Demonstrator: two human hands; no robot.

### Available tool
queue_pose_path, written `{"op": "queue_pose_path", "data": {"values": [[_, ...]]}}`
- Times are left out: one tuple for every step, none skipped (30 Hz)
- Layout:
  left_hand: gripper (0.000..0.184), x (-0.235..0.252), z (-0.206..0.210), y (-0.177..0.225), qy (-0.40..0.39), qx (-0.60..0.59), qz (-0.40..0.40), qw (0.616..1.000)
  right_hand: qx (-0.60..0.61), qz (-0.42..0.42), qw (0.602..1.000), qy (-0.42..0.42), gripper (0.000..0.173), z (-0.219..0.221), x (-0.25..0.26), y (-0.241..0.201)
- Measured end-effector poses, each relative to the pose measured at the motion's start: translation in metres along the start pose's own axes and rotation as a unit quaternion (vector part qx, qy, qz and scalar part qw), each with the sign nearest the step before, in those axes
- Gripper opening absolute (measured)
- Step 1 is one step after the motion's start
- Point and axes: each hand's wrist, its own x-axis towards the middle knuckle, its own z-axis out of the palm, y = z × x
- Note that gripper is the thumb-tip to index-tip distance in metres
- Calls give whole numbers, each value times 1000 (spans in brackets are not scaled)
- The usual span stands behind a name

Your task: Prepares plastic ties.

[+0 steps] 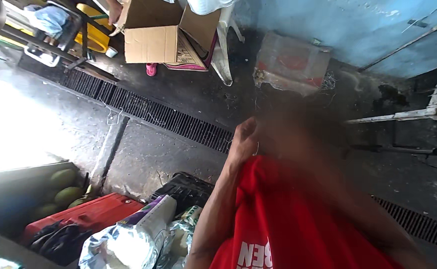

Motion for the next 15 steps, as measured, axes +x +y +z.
{"op": "queue_pose_path", "data": {"values": [[17, 0, -2, 1, -5, 9, -8, 1000, -25, -36, 999, -9, 13, -2, 1, 1], [17, 0, -4, 2, -13, 17, -19, 1000, -48, -71, 996, -23, 14, -5, 1, 2], [17, 0, -6, 4, -23, 27, -33, 999, -67, -104, 992, -38, 13, -8, 2, 4], [16, 0, -7, 6, -30, 41, -45, 998, -76, -130, 987, -57, 13, -10, 2, 6], [16, 1, -9, 8, -35, 54, -53, 996, -79, -148, 983, -75, 12, -11, 3, 8], [16, 1, -10, 10, -37, 66, -58, 995, -76, -159, 981, -86, 11, -12, 3, 9], [16, 1, -9, 11, -34, 75, -60, 995, -69, -163, 980, -93, 12, -12, 3, 10], [14, 0, -9, 12, -29, 84, -59, 994, -62, -157, 981, -95, 12, -13, 2, 9], [12, -1, -8, 12, -18, 97, -55, 994, -50, -142, 984, -98, 12, -13, 1, 9], [11, -2, -6, 12, 1, 120, -45, 992, -31, -115, 988, -102, 12, -12, -1, 10], [9, -4, -3, 12, 28, 154, -32, 987, 0, -77, 992, -103, 12, -10, -3, 10], [6, -6, 1, 12, 54, 197, -14, 979, 43, -28, 994, -100, 11, -8, -4, 9], [2, -7, 4, 12, 72, 242, 12, 968, 94, 30, 990, -97, 10, -7, -4, 8], [3, -8, 7, 10, 82, 286, 50, 953, 150, 87, 980, -98, 9, -7, -3, 6], [4, -9, 8, 7, 82, 326, 91, 937, 201, 143, 964, -101, 9, -8, -3, 5]]}}
